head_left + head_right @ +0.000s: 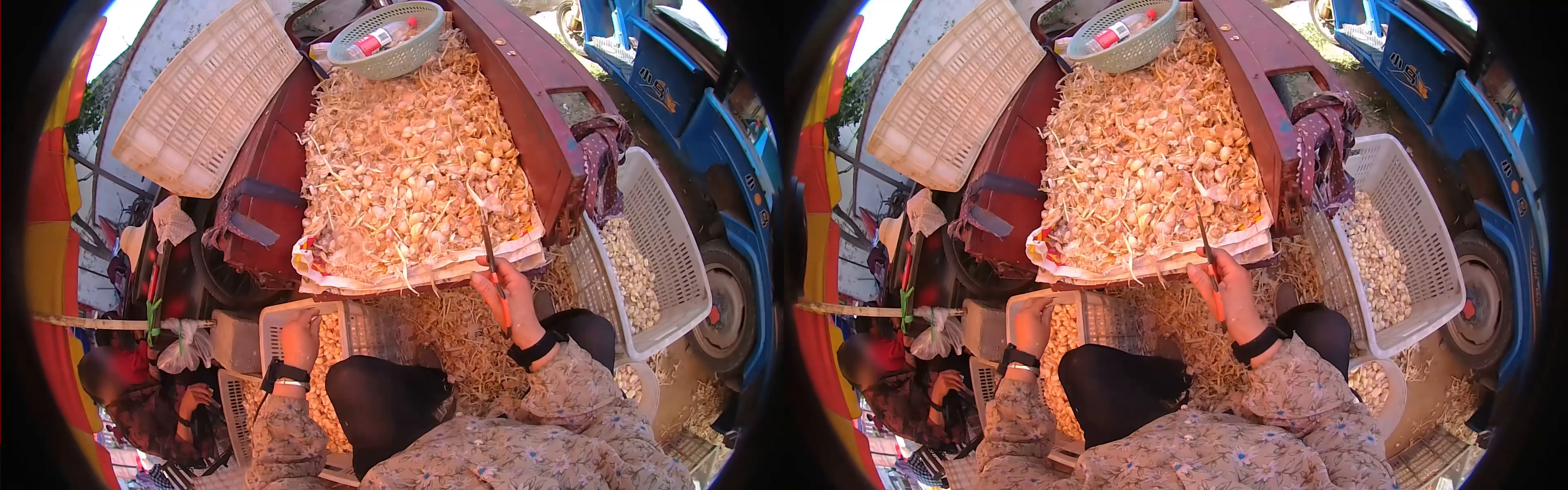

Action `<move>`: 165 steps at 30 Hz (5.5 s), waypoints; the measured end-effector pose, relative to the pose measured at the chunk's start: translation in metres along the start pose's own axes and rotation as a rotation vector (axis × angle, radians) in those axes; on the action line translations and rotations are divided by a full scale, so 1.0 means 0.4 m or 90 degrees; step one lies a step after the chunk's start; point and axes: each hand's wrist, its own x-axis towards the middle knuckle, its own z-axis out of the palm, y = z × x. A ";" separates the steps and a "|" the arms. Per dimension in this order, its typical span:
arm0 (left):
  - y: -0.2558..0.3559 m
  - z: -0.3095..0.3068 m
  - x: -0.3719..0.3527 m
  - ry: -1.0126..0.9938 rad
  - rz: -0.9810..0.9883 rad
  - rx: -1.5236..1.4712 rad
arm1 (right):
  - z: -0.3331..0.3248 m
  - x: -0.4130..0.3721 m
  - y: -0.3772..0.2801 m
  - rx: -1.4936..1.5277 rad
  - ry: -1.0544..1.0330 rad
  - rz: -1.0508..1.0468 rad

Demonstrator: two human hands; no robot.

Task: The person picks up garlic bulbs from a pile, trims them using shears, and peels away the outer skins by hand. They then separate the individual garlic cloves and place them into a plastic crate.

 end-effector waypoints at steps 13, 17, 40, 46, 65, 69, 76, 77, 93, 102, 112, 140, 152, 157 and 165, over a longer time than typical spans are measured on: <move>0.311 0.151 0.346 -0.264 0.126 -0.030 | 0.022 0.027 0.056 0.031 -0.037 0.029; 0.304 0.141 0.330 -0.264 0.123 -0.067 | 0.020 0.030 0.060 -0.021 -0.064 0.028; 0.265 0.154 0.257 -0.057 -0.014 -0.280 | 0.032 0.019 0.038 0.065 -0.052 0.075; 0.297 0.113 0.173 -0.052 -0.173 -0.907 | 0.053 0.012 0.077 -0.039 -0.183 0.029; 0.309 0.207 0.122 -0.053 -0.286 -0.992 | 0.146 0.095 0.063 0.249 -0.092 0.170; 0.347 0.167 0.079 -0.182 -0.329 -1.041 | 0.158 0.056 0.089 0.177 -0.182 0.070; 0.371 0.115 -0.023 -0.373 -0.372 -1.120 | 0.134 -0.045 0.045 0.213 -0.232 0.147; 0.376 0.108 -0.039 -0.376 -0.359 -1.144 | 0.128 -0.055 0.056 0.177 -0.246 0.097; 0.293 0.180 0.226 0.032 0.070 -0.360 | -0.020 -0.008 0.032 0.056 -0.106 0.156; 0.288 0.234 0.254 -0.101 0.205 -0.182 | -0.018 0.027 0.050 -0.069 -0.088 0.093; 0.234 0.205 0.245 -0.031 0.155 -0.166 | 0.006 0.039 0.027 -0.085 -0.062 0.099; 0.164 0.961 -0.167 -0.550 -0.482 -0.122 | -0.035 -0.013 -0.050 0.103 -0.020 0.213; 0.198 0.913 -0.071 -0.493 -0.658 -0.650 | 0.002 0.009 -0.020 0.018 -0.061 0.182; 0.346 0.579 0.031 -0.421 -0.580 -1.115 | -0.006 0.017 0.047 -0.027 -0.058 0.054; 0.417 0.216 0.002 -0.396 -0.318 -1.309 | -0.012 -0.040 0.030 -0.016 -0.165 0.088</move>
